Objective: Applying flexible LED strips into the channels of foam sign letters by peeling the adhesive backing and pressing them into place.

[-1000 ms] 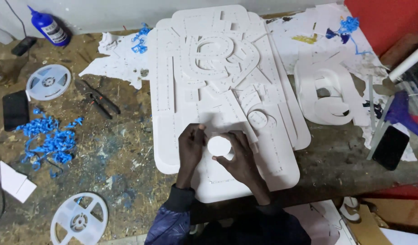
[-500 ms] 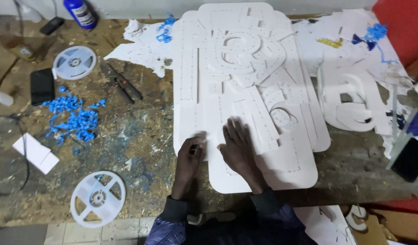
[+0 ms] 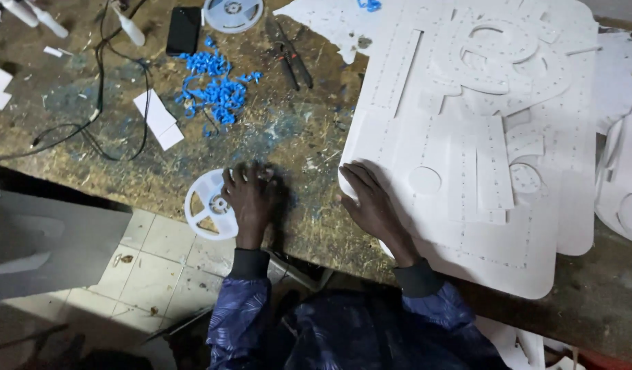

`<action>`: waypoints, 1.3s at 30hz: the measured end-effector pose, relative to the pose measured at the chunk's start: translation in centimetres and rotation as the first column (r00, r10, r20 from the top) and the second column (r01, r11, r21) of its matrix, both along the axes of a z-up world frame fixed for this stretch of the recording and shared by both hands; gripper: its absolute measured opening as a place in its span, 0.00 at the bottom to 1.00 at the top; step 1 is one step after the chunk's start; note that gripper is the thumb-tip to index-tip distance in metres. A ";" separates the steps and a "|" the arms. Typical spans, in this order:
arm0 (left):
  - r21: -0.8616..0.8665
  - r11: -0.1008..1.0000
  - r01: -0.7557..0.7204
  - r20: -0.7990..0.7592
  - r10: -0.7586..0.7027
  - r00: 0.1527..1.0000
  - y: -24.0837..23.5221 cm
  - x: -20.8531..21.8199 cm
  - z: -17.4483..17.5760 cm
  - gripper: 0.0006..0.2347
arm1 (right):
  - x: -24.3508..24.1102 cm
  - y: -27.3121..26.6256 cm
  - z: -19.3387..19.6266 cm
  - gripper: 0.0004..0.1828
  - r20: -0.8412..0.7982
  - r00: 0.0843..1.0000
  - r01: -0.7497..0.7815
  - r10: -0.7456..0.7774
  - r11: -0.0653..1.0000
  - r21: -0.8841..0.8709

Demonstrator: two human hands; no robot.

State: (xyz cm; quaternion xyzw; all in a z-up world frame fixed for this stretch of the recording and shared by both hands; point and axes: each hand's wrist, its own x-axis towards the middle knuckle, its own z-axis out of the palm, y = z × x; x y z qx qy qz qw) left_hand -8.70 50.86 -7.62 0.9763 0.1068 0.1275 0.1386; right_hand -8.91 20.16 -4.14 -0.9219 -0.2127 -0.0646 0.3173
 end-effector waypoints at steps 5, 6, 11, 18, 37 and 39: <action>-0.179 0.984 -0.025 -0.140 0.000 0.990 1.9 -0.2 -1.8 0.26 | 0.0 3.9 1.5 0.35 -0.114 0.984 -0.130 0.139 0.988 0.082; -0.182 0.983 -0.015 -0.133 -0.010 0.991 0.8 0.3 -1.5 0.26 | 0.1 4.3 1.6 0.35 -0.107 0.986 -0.121 0.129 0.990 0.078; -0.327 0.884 0.334 0.261 -0.255 0.931 -5.3 2.3 -0.9 0.15 | 1.0 4.8 -1.9 0.36 -0.284 0.953 -0.057 0.108 0.982 0.179; -0.478 0.647 0.593 0.535 -0.321 0.782 -10.9 1.6 6.1 0.12 | 0.6 2.7 1.5 0.49 -0.611 0.713 0.310 0.343 0.628 0.714; -0.252 0.536 0.806 0.694 -0.480 0.537 -16.4 5.8 6.3 0.09 | 6.6 -4.1 -1.2 0.08 -0.365 0.871 0.386 0.329 0.002 0.922; -0.226 0.636 0.738 0.803 -0.308 0.511 -16.2 6.5 8.0 0.10 | 7.6 -5.2 -1.2 0.13 -0.387 0.871 0.392 0.304 0.045 0.919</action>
